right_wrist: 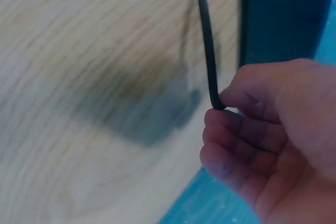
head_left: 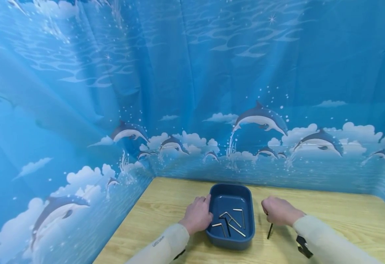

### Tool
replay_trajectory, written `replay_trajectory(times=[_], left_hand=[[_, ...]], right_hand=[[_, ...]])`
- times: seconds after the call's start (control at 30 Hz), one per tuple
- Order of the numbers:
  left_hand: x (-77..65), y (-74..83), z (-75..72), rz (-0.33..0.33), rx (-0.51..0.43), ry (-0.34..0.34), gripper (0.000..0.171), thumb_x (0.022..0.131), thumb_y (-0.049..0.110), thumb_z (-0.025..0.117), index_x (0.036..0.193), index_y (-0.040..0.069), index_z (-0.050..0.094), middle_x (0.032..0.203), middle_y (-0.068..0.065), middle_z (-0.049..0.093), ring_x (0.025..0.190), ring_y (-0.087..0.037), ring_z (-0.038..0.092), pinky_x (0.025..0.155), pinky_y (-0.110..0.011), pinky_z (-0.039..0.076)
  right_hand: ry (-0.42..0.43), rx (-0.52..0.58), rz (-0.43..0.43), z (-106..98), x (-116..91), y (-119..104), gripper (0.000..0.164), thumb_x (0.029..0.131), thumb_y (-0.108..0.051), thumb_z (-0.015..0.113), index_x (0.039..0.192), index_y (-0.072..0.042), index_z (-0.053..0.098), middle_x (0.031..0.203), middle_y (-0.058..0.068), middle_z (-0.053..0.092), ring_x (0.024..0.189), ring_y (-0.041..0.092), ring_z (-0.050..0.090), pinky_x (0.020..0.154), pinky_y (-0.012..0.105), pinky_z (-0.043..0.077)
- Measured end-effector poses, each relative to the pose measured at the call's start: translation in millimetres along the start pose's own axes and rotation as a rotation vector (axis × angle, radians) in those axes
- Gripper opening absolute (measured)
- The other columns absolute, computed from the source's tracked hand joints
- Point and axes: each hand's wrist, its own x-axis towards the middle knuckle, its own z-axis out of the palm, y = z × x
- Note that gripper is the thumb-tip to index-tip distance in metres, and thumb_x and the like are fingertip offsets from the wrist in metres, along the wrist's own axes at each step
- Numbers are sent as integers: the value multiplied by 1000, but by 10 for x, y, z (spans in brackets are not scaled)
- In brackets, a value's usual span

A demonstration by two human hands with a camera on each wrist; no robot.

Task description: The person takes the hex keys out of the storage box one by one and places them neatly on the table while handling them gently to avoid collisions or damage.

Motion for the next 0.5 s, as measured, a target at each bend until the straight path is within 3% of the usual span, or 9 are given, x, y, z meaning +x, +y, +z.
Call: replay_trajectory(times=[0.37, 0.5], left_hand=[[2, 3, 3, -5, -4, -12, 63, 92, 26, 65, 150, 8, 46, 136, -13, 60, 127, -29, 56, 98, -46, 52], [5, -8, 21, 3, -1, -2, 63, 92, 25, 65, 149, 7, 47, 134, -13, 61, 125, -28, 57, 96, -45, 53]], right_hand=[[4, 27, 15, 229, 60, 59, 32, 71, 13, 59, 66, -17, 49, 62, -8, 45, 55, 9, 40, 50, 29, 37], [17, 45, -11, 282, 79, 72, 30, 80, 10, 62, 69, -16, 53, 62, -9, 46, 56, 8, 40, 51, 28, 37]])
